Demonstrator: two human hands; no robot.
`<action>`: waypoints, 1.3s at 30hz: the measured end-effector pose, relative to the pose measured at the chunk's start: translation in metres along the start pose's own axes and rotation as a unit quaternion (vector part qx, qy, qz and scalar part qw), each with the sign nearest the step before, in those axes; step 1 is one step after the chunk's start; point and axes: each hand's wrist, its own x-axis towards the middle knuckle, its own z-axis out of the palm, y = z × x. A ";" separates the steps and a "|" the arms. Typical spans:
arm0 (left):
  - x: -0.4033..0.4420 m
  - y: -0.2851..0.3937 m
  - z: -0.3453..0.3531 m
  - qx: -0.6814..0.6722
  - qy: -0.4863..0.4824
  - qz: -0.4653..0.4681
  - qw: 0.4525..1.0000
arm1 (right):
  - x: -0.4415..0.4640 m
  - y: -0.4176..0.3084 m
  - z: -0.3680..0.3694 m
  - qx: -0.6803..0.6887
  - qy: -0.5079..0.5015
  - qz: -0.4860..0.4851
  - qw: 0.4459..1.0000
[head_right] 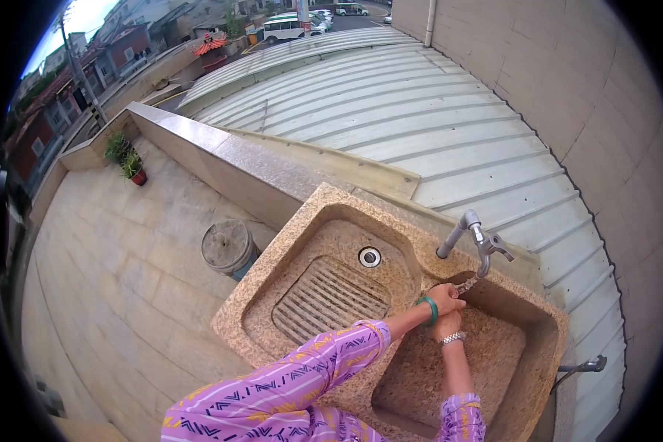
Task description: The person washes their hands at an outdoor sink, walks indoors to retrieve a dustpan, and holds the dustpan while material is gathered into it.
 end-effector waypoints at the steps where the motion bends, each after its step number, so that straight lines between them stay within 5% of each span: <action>1: 0.006 -0.001 -0.005 0.080 -0.094 -0.058 0.991 | -0.004 -0.002 -0.004 -0.122 -0.051 -0.095 0.987; 2: 0.019 -0.014 0.001 0.171 -0.144 0.065 0.972 | -0.004 -0.003 -0.011 -0.124 -0.051 -0.096 0.986; 3: 0.034 -0.025 0.007 0.171 -0.140 0.066 0.973 | 0.001 -0.005 -0.023 0.026 -0.120 -0.076 0.990; 5: 0.055 -0.047 0.021 -0.227 -0.310 -0.067 0.921 | 0.005 -0.013 -0.052 0.320 -0.252 -0.027 0.913; 6: -0.019 0.038 -0.052 -0.150 -0.361 -0.185 0.901 | -0.002 -0.032 -0.077 0.496 -0.231 0.052 0.835; 7: -0.010 0.027 -0.043 -0.150 -0.361 -0.185 0.901 | -0.003 -0.025 -0.069 0.496 -0.231 0.052 0.835; 9: 0.014 0.000 -0.018 -0.180 -0.301 -0.111 0.930 | -0.002 -0.007 -0.047 0.734 -0.111 0.038 0.669; 11: 0.011 -0.004 -0.010 -0.312 -0.363 -0.048 0.877 | 0.000 -0.011 -0.044 0.772 -0.069 0.011 0.632; 13: 0.030 -0.020 0.032 -0.599 -0.183 -0.052 0.778 | 0.019 0.007 -0.020 0.948 0.150 0.073 0.272; 15: 0.018 -0.014 0.033 -0.680 -0.166 -0.072 0.711 | 0.027 0.003 -0.007 0.923 0.175 0.144 0.312; 17: 0.013 -0.006 0.028 -0.700 -0.172 -0.077 0.689 | 0.036 -0.001 0.005 0.727 0.303 0.230 0.572; 18: 0.011 -0.004 0.030 -0.702 -0.172 -0.079 0.686 | 0.027 -0.024 -0.013 0.366 0.384 0.203 0.823; 21: 0.014 -0.003 0.025 -0.701 -0.162 -0.094 0.688 | 0.031 0.009 0.007 0.307 0.321 0.107 0.890; 22: 0.016 -0.003 0.022 -0.696 -0.162 -0.102 0.692 | 0.028 -0.003 -0.006 0.365 0.206 0.128 0.899; 26: 0.027 -0.008 0.009 -0.651 -0.159 -0.130 0.731 | -0.001 -0.036 -0.024 0.241 0.244 -0.057 0.938; 28: 0.025 -0.017 0.008 -0.575 -0.128 -0.147 0.795 | 0.000 0.017 -0.030 0.395 0.171 0.148 0.890; 29: 0.025 -0.026 0.019 -0.461 -0.060 -0.149 0.873 | 0.000 0.012 -0.066 0.480 0.220 0.302 0.794; 30: 0.019 -0.028 0.013 -0.364 -0.052 -0.126 0.921 | 0.006 0.014 -0.088 0.478 0.340 0.247 0.771; 32: 0.010 -0.034 0.011 -0.263 -0.047 -0.102 0.958 | 0.017 -0.004 -0.132 0.353 0.421 0.073 0.832; 34: 0.006 -0.045 0.016 -0.134 0.172 -0.042 0.975 | 0.028 -0.025 -0.164 0.254 0.311 -0.004 0.916; 37: -0.038 -0.021 -0.023 -0.075 0.094 0.036 0.992 | 0.034 -0.032 -0.179 0.083 0.238 0.061 0.966; 39: -0.052 -0.034 -0.031 -0.003 0.102 0.088 0.991 | 0.025 -0.046 -0.185 0.032 0.294 0.026 0.955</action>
